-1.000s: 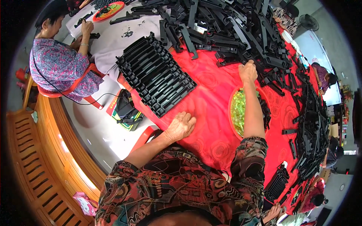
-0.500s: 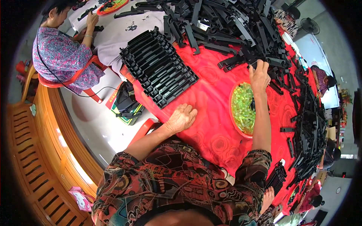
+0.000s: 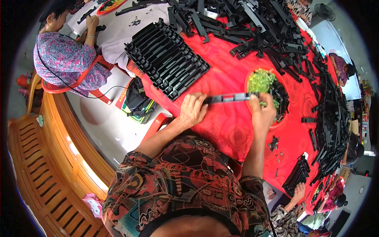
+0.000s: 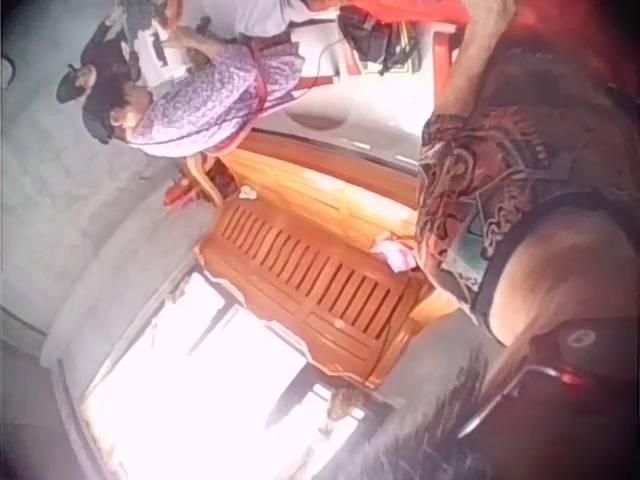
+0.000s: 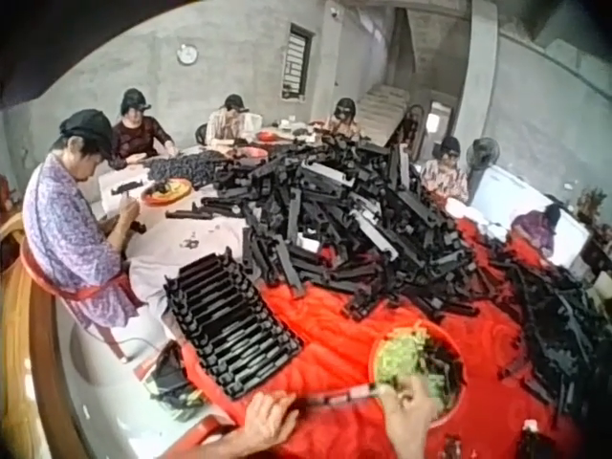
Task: The person assembles plastic parts by inserting small pieces into black plastic housings by hand and stacking the assembled components into a tray.
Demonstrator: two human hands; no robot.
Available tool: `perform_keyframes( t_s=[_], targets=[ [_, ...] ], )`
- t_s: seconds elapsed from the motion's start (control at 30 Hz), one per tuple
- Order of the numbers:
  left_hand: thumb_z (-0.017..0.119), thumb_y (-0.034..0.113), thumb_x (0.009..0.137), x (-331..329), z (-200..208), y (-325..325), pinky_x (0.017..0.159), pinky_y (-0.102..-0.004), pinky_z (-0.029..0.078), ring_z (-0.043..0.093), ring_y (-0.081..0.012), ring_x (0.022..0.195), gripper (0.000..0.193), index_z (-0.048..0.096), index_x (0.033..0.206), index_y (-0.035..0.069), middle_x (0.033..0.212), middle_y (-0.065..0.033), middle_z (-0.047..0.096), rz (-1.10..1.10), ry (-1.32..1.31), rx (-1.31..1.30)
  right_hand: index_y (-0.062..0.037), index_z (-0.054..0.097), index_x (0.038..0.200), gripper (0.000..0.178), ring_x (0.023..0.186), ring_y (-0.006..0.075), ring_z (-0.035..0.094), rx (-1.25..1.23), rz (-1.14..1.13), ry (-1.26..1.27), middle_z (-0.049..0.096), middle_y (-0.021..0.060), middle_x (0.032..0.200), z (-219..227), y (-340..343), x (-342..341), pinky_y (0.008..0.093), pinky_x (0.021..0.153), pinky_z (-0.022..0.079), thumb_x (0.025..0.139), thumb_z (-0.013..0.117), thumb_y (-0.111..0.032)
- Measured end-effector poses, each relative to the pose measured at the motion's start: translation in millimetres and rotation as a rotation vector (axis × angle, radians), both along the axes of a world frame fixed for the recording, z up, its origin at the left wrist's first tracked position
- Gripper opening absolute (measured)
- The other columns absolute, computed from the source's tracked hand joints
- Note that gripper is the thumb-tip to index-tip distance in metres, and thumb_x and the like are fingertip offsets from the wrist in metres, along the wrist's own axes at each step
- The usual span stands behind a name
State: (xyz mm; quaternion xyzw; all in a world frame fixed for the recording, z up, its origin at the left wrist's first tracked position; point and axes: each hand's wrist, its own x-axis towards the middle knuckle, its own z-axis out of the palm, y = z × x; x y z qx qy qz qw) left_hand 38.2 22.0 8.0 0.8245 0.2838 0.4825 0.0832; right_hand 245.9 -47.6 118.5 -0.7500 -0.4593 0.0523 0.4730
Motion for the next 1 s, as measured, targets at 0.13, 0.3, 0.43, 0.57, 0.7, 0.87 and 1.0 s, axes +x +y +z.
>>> perform_keyframes(
  t_s=[0.13, 0.3, 0.43, 0.57, 0.7, 0.87, 1.0],
  targets=[
    [0.061, 0.000, 0.068, -9.7, 3.0, -8.1, 0.082, -0.0413, 0.043, 0.053, -0.0337, 0.094, 0.048, 0.052, 0.115, -0.004, 0.107, -0.0192, 0.053, 0.001, 0.025, -0.052, 0.0032, 0.063, 0.091, 0.026, 0.072, 0.0181, 0.057, -0.051, -0.067, 0.047, 0.064, 0.0110, 0.078, -44.8, -27.8, -6.6, 0.0315, 0.068, 0.046, 0.082, 0.068, -0.020],
    [0.059, 0.005, 0.073, -23.7, -12.8, -10.0, 0.085, -0.0421, 0.043, 0.054, -0.0343, 0.097, 0.044, 0.052, 0.116, -0.003, 0.110, -0.0194, 0.055, -0.066, 0.087, -0.125, -0.0027, 0.060, 0.091, 0.029, 0.061, 0.0324, 0.062, -0.268, -0.140, -0.185, 0.061, 0.0146, 0.066, -48.1, -32.2, -24.5, 0.0444, 0.056, 0.047, 0.087, 0.061, -0.032],
    [0.062, 0.009, 0.075, -30.0, -5.8, -7.9, 0.085, -0.0417, 0.043, 0.053, -0.0342, 0.096, 0.046, 0.051, 0.119, -0.002, 0.110, -0.0190, 0.055, -0.131, 0.108, -0.176, -0.0033, 0.054, 0.090, 0.030, 0.065, 0.0382, 0.062, -0.445, -0.154, -0.283, 0.061, 0.0192, 0.068, -56.9, -28.5, -30.7, 0.0494, 0.056, 0.048, 0.087, 0.059, -0.033],
    [0.069, 0.016, 0.076, -29.2, -10.9, -5.1, 0.081, -0.0414, 0.043, 0.053, -0.0325, 0.092, 0.048, 0.053, 0.119, -0.001, 0.105, -0.0166, 0.056, -0.116, 0.181, -0.130, 0.0017, 0.049, 0.096, 0.035, 0.069, 0.0418, 0.062, -0.503, -0.056, -0.321, 0.060, 0.0240, 0.083, -73.4, -30.5, -27.0, 0.0509, 0.058, 0.048, 0.088, 0.059, -0.031],
    [0.070, 0.015, 0.074, -26.2, -8.3, -3.2, 0.079, -0.0407, 0.043, 0.054, -0.0315, 0.092, 0.045, 0.056, 0.115, 0.001, 0.104, -0.0146, 0.057, -0.112, 0.195, -0.164, 0.0011, 0.050, 0.100, 0.031, 0.074, 0.0410, 0.061, -0.436, -0.013, -0.362, 0.055, 0.0226, 0.096, -54.0, -41.8, -34.5, 0.0500, 0.060, 0.049, 0.084, 0.064, -0.022],
    [0.071, 0.014, 0.073, -17.9, -5.7, -1.8, 0.078, -0.0410, 0.043, 0.054, -0.0311, 0.093, 0.044, 0.057, 0.113, 0.002, 0.103, -0.0135, 0.058, -0.119, 0.183, -0.199, -0.0001, 0.060, 0.094, 0.013, 0.077, 0.0320, 0.062, -0.149, 0.017, -0.208, 0.060, 0.0172, 0.091, -32.3, -49.9, -19.0, 0.0405, 0.066, 0.051, 0.082, 0.062, -0.006],
    [0.071, 0.014, 0.072, -8.1, -2.9, -1.3, 0.078, -0.0410, 0.044, 0.055, -0.0309, 0.092, 0.042, 0.058, 0.110, 0.002, 0.101, -0.0131, 0.059, -0.123, 0.170, -0.206, -0.0041, 0.059, 0.092, 0.011, 0.074, 0.0344, 0.060, -0.168, -0.122, -0.225, 0.058, 0.0161, 0.084, -36.7, -53.3, 18.3, 0.0429, 0.063, 0.049, 0.081, 0.061, -0.006]
  ],
)
